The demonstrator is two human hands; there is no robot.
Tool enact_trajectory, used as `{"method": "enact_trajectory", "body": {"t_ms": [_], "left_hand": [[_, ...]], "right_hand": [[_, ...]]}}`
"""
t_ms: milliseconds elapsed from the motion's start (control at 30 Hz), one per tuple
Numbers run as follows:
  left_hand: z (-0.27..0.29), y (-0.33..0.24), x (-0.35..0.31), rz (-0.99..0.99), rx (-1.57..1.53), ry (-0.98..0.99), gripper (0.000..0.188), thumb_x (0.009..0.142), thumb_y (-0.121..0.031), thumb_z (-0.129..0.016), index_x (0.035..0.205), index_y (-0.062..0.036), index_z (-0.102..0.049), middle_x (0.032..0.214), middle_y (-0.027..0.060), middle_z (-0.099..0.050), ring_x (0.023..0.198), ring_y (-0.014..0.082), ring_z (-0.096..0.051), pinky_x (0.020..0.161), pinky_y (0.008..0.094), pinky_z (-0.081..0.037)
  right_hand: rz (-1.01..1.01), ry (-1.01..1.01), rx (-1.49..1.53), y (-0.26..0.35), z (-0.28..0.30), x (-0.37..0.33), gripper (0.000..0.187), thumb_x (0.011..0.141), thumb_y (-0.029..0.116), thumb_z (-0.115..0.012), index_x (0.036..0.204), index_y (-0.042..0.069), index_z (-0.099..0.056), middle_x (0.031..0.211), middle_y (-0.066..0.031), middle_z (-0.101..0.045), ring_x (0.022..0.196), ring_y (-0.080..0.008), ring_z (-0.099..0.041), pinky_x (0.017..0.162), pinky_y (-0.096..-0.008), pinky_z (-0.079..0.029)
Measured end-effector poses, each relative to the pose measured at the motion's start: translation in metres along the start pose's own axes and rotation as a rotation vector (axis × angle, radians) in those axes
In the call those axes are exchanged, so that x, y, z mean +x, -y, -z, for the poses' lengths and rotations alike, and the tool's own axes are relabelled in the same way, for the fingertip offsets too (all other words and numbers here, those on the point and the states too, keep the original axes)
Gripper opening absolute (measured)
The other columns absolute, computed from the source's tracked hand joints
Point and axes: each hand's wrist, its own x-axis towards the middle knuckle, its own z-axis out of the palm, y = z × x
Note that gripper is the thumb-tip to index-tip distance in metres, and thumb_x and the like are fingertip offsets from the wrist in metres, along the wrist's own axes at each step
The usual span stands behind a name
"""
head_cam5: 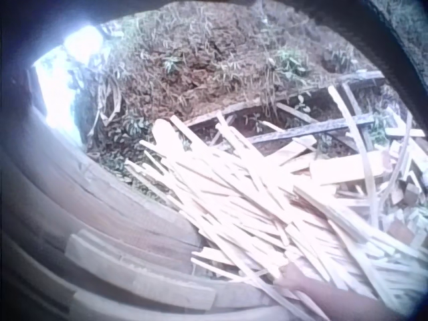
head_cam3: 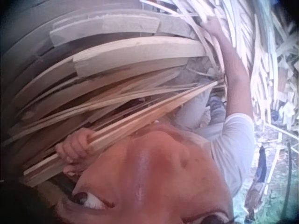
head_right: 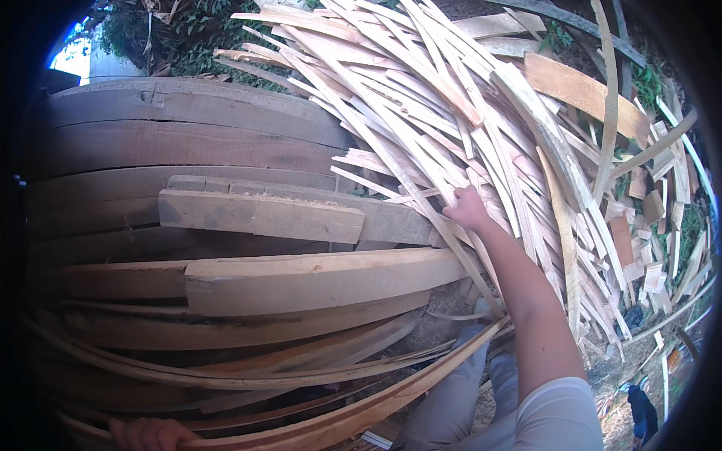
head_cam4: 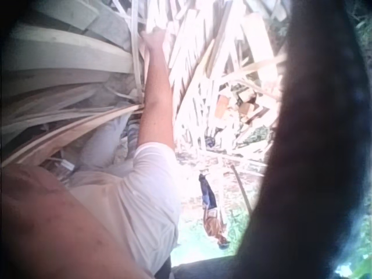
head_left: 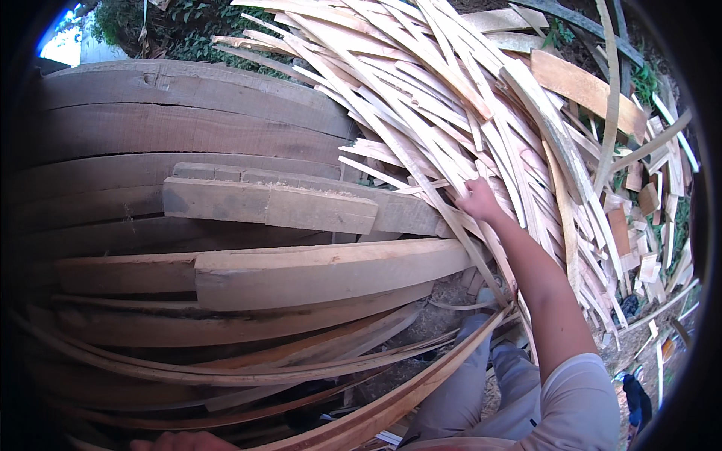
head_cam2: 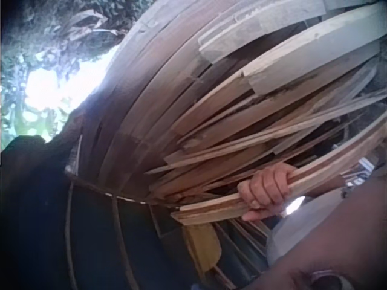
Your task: The person picks up bundles of thin wooden planks from a large pile on the ground and stacks them onto a wooden rack. The person repeatedly lifts the wood and places it in a neat pile while other workers are visible in the background.
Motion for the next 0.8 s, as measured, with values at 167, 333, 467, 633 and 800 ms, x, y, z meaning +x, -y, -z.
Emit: {"method": "enact_trajectory", "body": {"t_ms": [167,333,467,633,800], "left_hand": [[0.001,0.001,-0.005,-0.015,-0.041,0.04,0.032,0.084,-0.027,-0.074,0.08,-0.0128,-0.046,0.059,-0.004,-0.045,0.049,0.0064,-0.045,0.05,0.0199,-0.039],[-0.007,-0.001,-0.007,-0.006,-0.045,0.064,0.031,0.085,-0.027,-0.072,0.08,-0.0126,-0.045,0.06,-0.0035,-0.046,0.049,0.007,-0.046,0.051,0.0207,-0.039],[-0.01,0.002,-0.012,-0.075,-0.037,0.029,0.029,0.088,-0.029,-0.069,0.082,-0.0121,-0.045,0.062,-0.0029,-0.046,0.051,0.0079,-0.045,0.052,0.0228,-0.039],[-0.012,0.0,-0.019,-0.071,-0.016,0.079,0.026,0.1,-0.03,-0.046,0.084,-0.0106,-0.038,0.059,-0.0041,-0.034,0.047,0.0059,-0.032,0.049,0.0235,-0.03],[-0.016,0.0,-0.025,-0.048,0.093,0.058,0.029,0.098,-0.034,-0.053,0.088,-0.0114,-0.038,0.06,-0.0039,-0.037,0.043,0.0044,-0.031,0.044,0.0199,-0.031]], "right_hand": [[0.058,0.074,0.124,0.042,0.003,-0.024,0.045,0.067,0.017,-0.075,0.104,-0.003,-0.059,0.096,-0.0246,-0.064,0.092,-0.0384,-0.062,0.082,-0.0418,-0.049],[0.046,0.039,0.197,0.061,0.012,-0.039,0.051,0.07,0.015,-0.072,0.113,-0.004,-0.053,0.099,-0.0271,-0.064,0.095,-0.0403,-0.062,0.083,-0.0446,-0.049],[0.097,-0.038,0.156,0.092,0.036,-0.057,0.045,0.073,0.015,-0.07,0.111,-0.002,-0.054,0.095,-0.0268,-0.064,0.092,-0.0414,-0.062,0.082,-0.0462,-0.049],[0.121,-0.11,0.03,0.115,0.079,-0.086,0.036,0.075,0.012,-0.067,0.105,0.0,-0.053,0.088,-0.0253,-0.065,0.085,-0.042,-0.063,0.078,-0.0482,-0.05],[0.026,-0.142,-0.244,0.118,0.131,-0.148,0.029,0.083,0.01,-0.058,0.11,0.003,-0.048,0.079,-0.0194,-0.064,0.075,-0.0385,-0.065,0.066,-0.0493,-0.051]]}}
